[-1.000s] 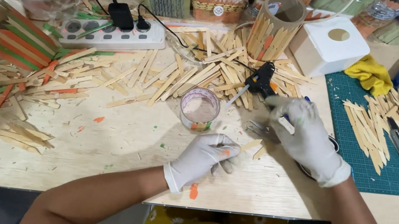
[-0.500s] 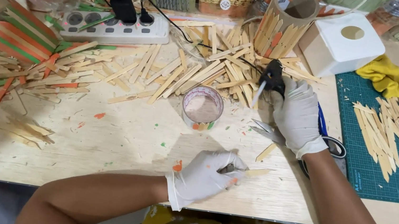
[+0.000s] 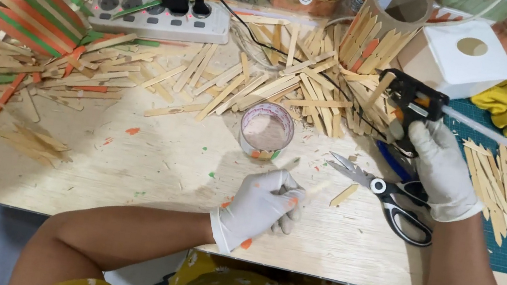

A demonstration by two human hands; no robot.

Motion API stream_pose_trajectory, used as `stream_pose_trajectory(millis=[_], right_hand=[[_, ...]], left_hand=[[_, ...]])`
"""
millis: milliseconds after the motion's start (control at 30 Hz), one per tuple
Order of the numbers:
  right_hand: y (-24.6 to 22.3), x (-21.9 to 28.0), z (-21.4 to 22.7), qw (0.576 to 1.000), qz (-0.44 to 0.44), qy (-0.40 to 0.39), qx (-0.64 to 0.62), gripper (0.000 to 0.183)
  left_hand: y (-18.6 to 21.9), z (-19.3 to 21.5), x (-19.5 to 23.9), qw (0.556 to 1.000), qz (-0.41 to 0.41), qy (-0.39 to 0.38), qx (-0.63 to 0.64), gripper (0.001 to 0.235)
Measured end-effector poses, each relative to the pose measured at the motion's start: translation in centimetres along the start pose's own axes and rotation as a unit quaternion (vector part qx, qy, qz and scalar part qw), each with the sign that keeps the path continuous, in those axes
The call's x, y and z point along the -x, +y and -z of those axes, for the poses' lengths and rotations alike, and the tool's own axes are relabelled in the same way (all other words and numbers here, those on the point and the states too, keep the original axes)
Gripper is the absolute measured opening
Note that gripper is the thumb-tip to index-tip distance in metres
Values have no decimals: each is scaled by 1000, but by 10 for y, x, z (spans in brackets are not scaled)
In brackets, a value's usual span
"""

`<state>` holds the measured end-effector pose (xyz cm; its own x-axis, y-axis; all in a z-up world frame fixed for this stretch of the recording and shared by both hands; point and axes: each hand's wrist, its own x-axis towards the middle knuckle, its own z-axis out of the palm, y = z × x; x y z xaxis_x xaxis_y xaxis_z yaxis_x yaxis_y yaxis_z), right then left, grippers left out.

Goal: Cutting popsicle sticks to size and gluing them onto a cylindrical base to create a craft item.

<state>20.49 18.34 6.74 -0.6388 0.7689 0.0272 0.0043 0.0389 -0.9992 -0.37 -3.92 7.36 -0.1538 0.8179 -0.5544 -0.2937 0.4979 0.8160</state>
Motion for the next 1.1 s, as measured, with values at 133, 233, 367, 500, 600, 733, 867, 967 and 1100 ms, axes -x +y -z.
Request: stream_pose_trajectory(millis=[133,233,367,500,600,733,867,967,1100], right_hand=[[16,7,19,996,-51,39,58,40],[-2,12,-1,992,-64,-29,105,19],[-17,10,-20,974,-59,-37,217,34],[-14,9,-16,972,-90,-10,216,31],[-16,9,-19,982,-17,-62,179,31],[5,5,-24,994,-35,-67,74,40],[15,-9,-39,939,-43,180,289,29],[18,-9,-41,946,-23,193,259,26],[20,-7,-45,957,12,208,202,21]], left_hand=[[-21,3,-21,991,-24,5,129,13],[-24,2,-23,991,-20,11,133,17],[-20,3,-19,992,-22,-1,121,16],[-1,-4,-1,997,3,1,71,16],[-23,0,-23,992,-77,17,97,8],[-22,-5,-20,993,-57,24,98,7],[-25,-9,-12,993,-111,11,45,8],[-27,-8,-12,990,-139,22,25,9],[-43,-6,-20,982,-184,33,3,8]])
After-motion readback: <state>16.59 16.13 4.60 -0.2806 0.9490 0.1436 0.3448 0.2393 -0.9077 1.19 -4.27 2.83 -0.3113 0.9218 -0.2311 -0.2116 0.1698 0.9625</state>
